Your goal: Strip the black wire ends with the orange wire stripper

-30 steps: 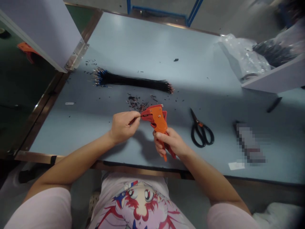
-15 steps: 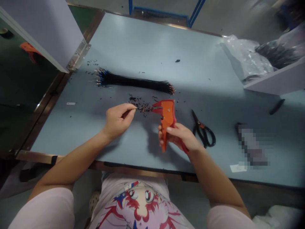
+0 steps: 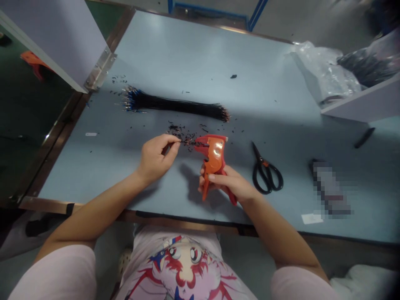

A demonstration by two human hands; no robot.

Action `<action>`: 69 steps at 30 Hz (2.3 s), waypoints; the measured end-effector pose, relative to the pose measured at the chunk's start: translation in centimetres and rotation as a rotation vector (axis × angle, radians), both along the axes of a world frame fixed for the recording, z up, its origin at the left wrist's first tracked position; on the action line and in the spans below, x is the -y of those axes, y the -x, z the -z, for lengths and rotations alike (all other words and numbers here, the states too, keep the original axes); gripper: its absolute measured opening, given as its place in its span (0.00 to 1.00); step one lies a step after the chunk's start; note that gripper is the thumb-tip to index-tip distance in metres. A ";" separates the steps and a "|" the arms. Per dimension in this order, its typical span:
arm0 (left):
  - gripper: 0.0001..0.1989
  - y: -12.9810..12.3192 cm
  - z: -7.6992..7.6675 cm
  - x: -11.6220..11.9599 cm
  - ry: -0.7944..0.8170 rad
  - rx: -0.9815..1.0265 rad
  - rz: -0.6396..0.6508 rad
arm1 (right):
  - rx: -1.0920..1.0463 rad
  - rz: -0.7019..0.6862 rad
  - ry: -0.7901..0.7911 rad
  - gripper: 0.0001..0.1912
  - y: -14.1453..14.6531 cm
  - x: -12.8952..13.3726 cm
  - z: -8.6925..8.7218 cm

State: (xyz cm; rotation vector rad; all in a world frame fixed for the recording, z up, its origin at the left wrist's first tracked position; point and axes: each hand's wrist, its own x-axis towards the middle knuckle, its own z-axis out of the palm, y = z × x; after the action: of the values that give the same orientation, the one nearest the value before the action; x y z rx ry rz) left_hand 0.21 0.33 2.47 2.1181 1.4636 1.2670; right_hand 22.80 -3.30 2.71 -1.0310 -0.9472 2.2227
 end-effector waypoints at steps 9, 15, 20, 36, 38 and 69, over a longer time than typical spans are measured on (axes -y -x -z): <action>0.05 -0.6 0.5 0.4 -0.021 -0.056 0.125 | -0.051 -0.061 -0.014 0.15 0.5 0.6 -0.3; 0.05 -0.9 0.5 0.7 -0.035 -0.059 0.153 | -0.049 -0.084 -0.032 0.14 0.6 0.8 -0.2; 0.05 -1.0 0.4 0.8 -0.030 -0.058 0.151 | -0.055 -0.091 -0.047 0.13 0.6 0.8 -0.2; 0.06 -0.9 0.1 0.9 -0.066 -0.127 0.133 | -0.001 -0.091 -0.088 0.13 0.9 1.2 -0.5; 0.07 -0.8 0.0 0.9 -0.073 -0.153 0.137 | 0.012 -0.086 -0.090 0.15 1.0 1.3 -0.5; 0.06 0.1 0.5 -0.4 0.053 0.054 -0.010 | 0.004 0.124 -0.033 0.16 -0.8 -0.1 -0.8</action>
State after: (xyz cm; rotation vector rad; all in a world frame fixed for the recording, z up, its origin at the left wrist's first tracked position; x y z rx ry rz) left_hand 0.09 0.74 1.97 2.0298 1.4699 1.2650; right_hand 23.62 -3.25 3.50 -1.0502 -0.8934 2.0981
